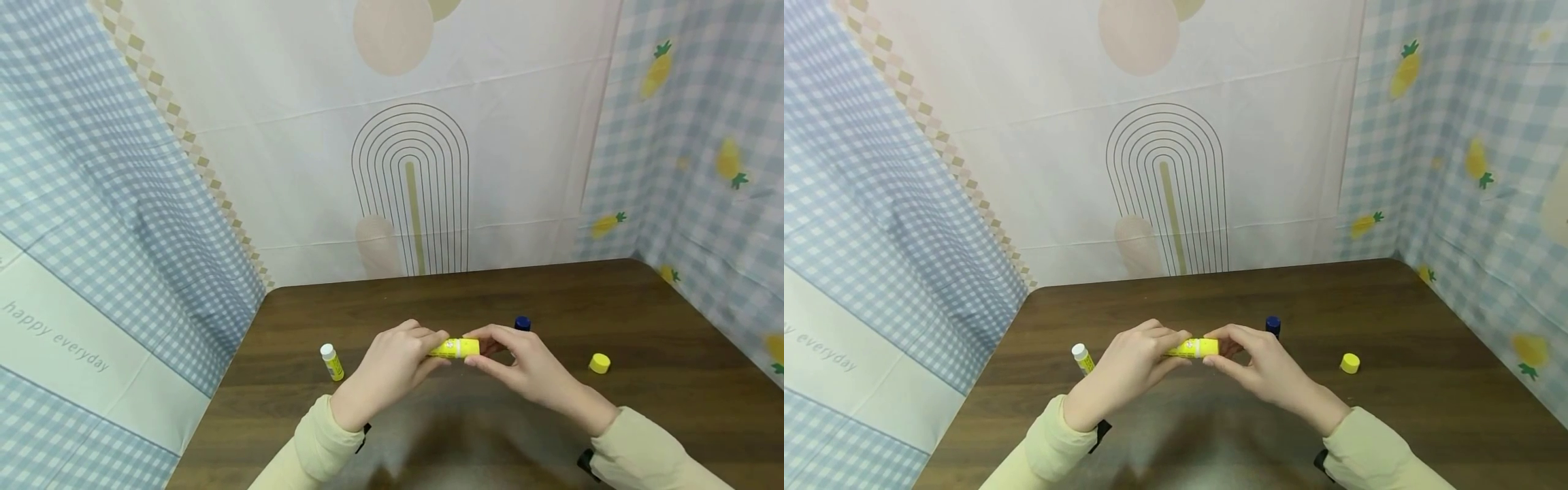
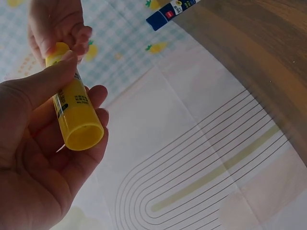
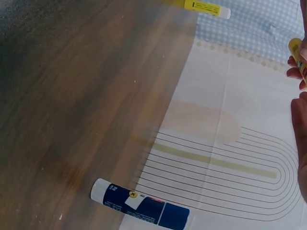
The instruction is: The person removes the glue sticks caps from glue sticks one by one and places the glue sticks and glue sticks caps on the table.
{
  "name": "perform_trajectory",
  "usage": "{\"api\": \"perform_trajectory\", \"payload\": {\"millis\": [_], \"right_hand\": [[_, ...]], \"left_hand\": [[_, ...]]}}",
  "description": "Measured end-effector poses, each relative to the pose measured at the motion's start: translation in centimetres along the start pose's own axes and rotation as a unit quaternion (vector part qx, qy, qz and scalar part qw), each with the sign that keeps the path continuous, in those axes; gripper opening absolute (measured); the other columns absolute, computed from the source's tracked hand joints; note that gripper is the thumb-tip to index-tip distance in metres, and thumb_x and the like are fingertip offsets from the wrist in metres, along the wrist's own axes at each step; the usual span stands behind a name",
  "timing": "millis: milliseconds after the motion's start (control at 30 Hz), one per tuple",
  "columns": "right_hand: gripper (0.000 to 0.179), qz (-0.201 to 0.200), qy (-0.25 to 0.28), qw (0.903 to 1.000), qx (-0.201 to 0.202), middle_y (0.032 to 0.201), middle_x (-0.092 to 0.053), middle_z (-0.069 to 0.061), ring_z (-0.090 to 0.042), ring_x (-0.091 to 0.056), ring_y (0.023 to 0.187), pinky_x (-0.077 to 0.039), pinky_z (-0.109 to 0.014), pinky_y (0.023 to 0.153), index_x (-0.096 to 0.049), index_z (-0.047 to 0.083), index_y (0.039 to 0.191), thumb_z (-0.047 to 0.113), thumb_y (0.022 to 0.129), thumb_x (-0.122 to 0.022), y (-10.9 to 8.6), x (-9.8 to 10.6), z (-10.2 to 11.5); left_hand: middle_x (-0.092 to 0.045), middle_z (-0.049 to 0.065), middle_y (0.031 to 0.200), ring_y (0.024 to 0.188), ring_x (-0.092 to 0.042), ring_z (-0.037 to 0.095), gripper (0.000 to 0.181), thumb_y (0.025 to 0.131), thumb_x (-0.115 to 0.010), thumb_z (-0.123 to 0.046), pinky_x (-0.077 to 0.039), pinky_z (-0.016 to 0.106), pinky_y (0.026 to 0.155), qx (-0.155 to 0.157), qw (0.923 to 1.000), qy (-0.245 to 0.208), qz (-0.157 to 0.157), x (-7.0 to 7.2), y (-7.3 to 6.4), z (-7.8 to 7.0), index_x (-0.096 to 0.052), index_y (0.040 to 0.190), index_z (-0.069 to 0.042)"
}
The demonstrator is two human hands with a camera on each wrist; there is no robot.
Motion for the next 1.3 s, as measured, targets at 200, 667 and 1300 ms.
{"api": "perform_trajectory", "payload": {"millis": [200, 667, 1300], "right_hand": [[0.016, 0.020, 0.011, 0.9962, -0.083, 0.096, -0.070, 0.013, -0.005, -0.066, 0.083, -0.057, -0.029, 0.072, -0.069, 0.020, 0.112, 0.019, 0.096, -0.071, 0.4, -0.3, -0.9], [0.034, 0.001, 0.023, 0.9991, 0.036, 0.106, -0.065, 0.006, -0.009, -0.063, 0.089, -0.055, -0.024, 0.077, -0.062, 0.019, 0.111, 0.004, 0.086, -0.079, 0.4, -0.5, 0.4], [0.034, 0.013, 0.012, 0.9996, 0.021, 0.104, -0.067, 0.009, -0.008, -0.062, 0.086, -0.055, -0.026, 0.073, -0.062, 0.020, 0.115, 0.007, 0.087, -0.078, -0.1, 0.1, 0.0]], "left_hand": [[-0.075, -0.007, 0.096, 0.080, -0.059, 0.012, 0.031, 0.082, -0.085, -0.028, -0.052, 0.023, 0.065, 0.000, 0.9999, 0.010, -0.011, 0.0, -0.1, 0.1, -0.076, 0.109, -0.014], [-0.075, -0.007, 0.100, 0.081, -0.059, 0.011, 0.032, 0.084, -0.083, -0.029, -0.052, 0.022, 0.066, 0.006, 1.0000, -0.008, 0.001, -0.3, -0.2, 0.2, -0.076, 0.111, -0.014], [-0.075, -0.008, 0.097, 0.081, -0.060, 0.011, 0.031, 0.083, -0.084, -0.030, -0.052, 0.022, 0.064, -0.002, 0.9999, 0.004, 0.012, -0.4, 0.3, -0.3, -0.075, 0.109, -0.016]]}}
Point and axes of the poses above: each hand's wrist, its own y-axis towards the middle knuckle, its own x-axis out of the back of the hand, z = x × y, the point moved 7 cm from there along y, towards the middle knuckle
